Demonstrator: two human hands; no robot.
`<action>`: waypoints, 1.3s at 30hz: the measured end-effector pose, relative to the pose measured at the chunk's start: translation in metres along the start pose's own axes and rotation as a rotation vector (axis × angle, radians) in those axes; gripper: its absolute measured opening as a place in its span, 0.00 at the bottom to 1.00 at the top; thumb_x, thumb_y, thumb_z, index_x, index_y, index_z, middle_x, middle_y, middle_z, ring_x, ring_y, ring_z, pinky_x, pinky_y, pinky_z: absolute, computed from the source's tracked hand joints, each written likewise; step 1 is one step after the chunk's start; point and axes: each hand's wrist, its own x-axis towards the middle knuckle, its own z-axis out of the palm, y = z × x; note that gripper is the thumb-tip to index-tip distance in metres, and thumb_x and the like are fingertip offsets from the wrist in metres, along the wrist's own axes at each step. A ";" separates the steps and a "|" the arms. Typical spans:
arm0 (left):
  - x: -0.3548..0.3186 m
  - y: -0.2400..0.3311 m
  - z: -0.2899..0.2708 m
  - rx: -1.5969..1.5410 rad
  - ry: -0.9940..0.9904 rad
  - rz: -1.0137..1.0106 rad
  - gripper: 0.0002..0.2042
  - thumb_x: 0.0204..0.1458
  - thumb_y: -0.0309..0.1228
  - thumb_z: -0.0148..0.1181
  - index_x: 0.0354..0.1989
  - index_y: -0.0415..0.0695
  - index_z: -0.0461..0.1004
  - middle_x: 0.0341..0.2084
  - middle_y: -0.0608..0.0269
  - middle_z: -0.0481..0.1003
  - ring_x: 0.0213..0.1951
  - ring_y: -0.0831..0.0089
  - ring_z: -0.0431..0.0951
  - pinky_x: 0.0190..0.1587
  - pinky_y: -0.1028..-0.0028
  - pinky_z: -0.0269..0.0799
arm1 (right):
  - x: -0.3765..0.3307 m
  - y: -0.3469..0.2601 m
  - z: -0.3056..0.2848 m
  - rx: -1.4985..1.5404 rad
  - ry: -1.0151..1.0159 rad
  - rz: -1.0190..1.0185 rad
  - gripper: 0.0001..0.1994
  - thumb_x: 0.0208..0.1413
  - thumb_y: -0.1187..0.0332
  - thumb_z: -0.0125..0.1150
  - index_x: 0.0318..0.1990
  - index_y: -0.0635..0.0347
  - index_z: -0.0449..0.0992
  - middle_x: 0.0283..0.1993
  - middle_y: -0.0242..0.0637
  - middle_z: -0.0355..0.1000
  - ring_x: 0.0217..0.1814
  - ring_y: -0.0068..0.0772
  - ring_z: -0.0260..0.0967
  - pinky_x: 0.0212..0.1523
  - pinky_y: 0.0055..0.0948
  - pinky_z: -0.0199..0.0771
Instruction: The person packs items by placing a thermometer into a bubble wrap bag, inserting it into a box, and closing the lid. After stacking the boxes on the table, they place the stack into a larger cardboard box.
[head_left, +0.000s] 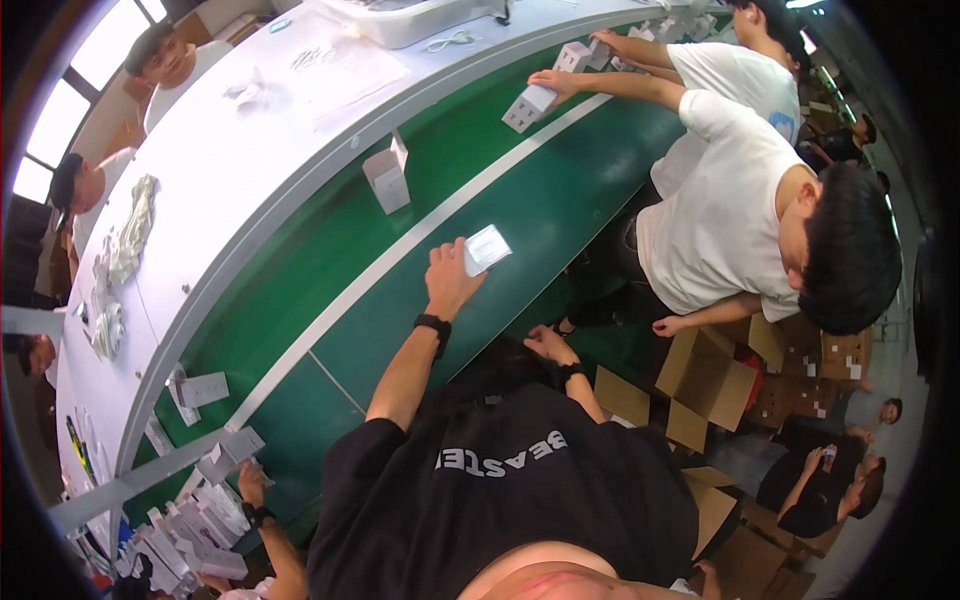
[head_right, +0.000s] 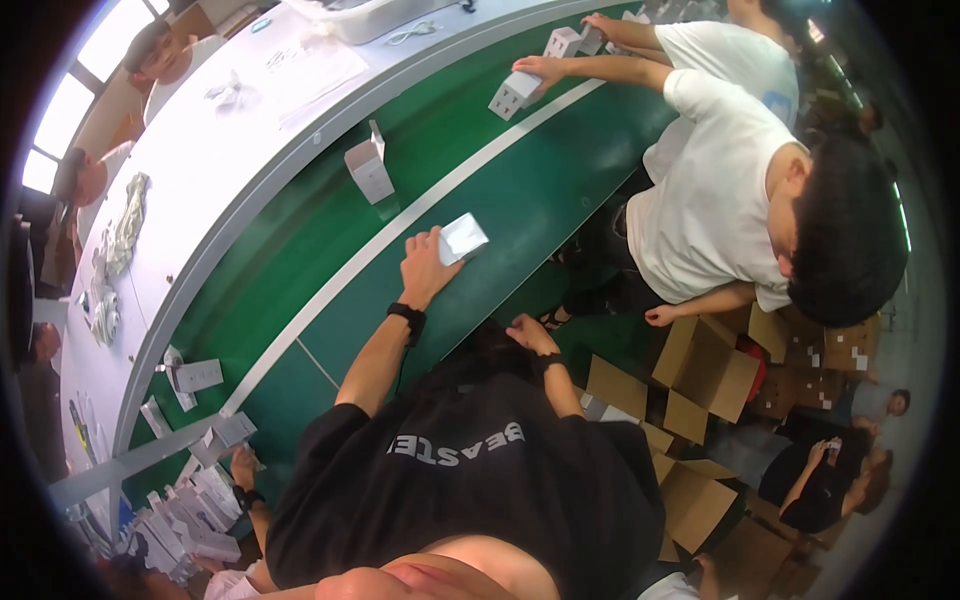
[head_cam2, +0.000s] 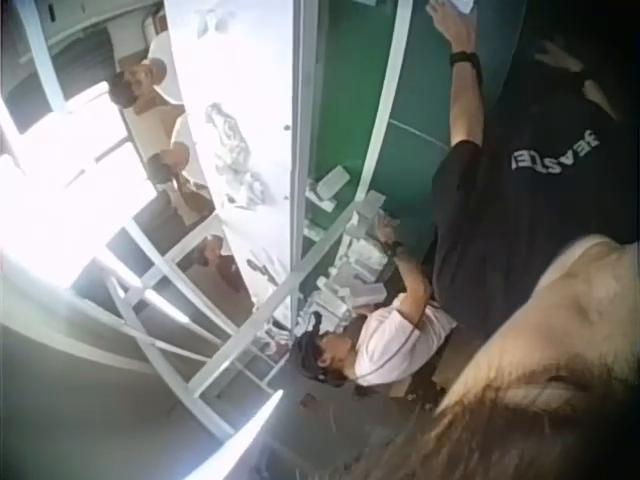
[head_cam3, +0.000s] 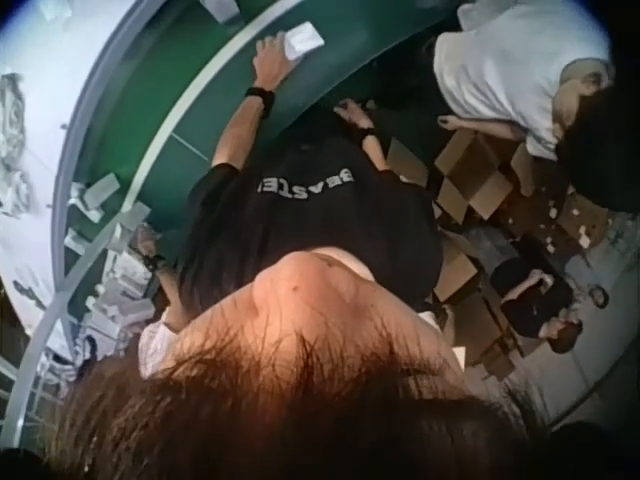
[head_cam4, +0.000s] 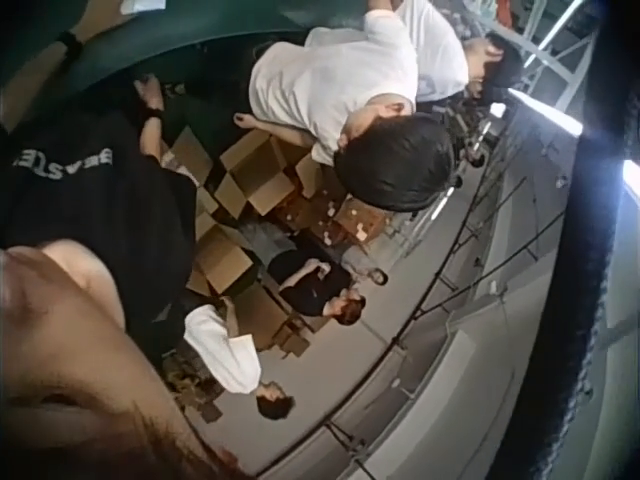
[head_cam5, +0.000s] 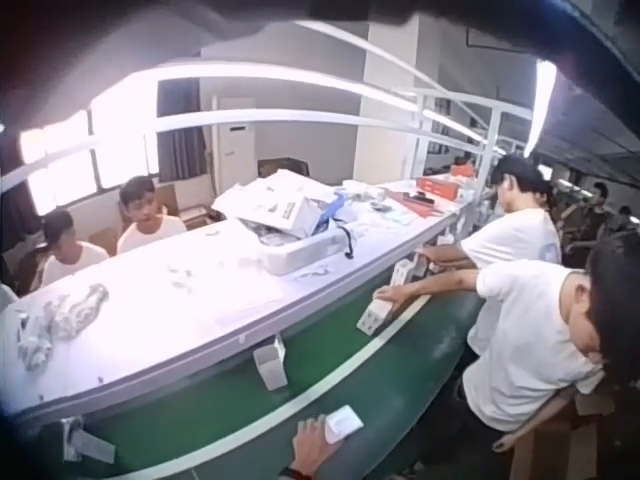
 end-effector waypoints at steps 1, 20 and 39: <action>0.001 -0.001 0.000 -0.002 0.003 -0.001 0.37 0.34 0.45 0.73 0.55 0.48 0.65 0.44 0.58 0.70 0.49 0.56 0.69 0.40 0.58 0.77 | -0.008 0.006 0.004 -0.022 -0.030 -0.015 0.24 0.52 0.56 0.69 0.49 0.64 0.72 0.42 0.45 0.75 0.44 0.41 0.74 0.44 0.35 0.75; -0.185 -0.124 -0.011 0.165 0.345 -0.607 0.29 0.48 0.41 0.61 0.59 0.44 0.64 0.57 0.51 0.62 0.61 0.54 0.60 0.57 0.50 0.57 | 0.046 -0.116 0.033 -0.270 -0.340 -0.463 0.13 0.56 0.61 0.63 0.38 0.63 0.73 0.32 0.47 0.75 0.37 0.47 0.74 0.39 0.39 0.73; -0.364 -0.214 0.023 0.670 0.306 -1.163 0.36 0.62 0.56 0.40 0.72 0.44 0.45 0.71 0.41 0.42 0.72 0.46 0.39 0.64 0.33 0.42 | 0.055 -0.157 0.069 -0.774 -0.430 -0.115 0.35 0.34 0.61 0.81 0.50 0.67 0.71 0.52 0.60 0.69 0.56 0.58 0.69 0.54 0.43 0.74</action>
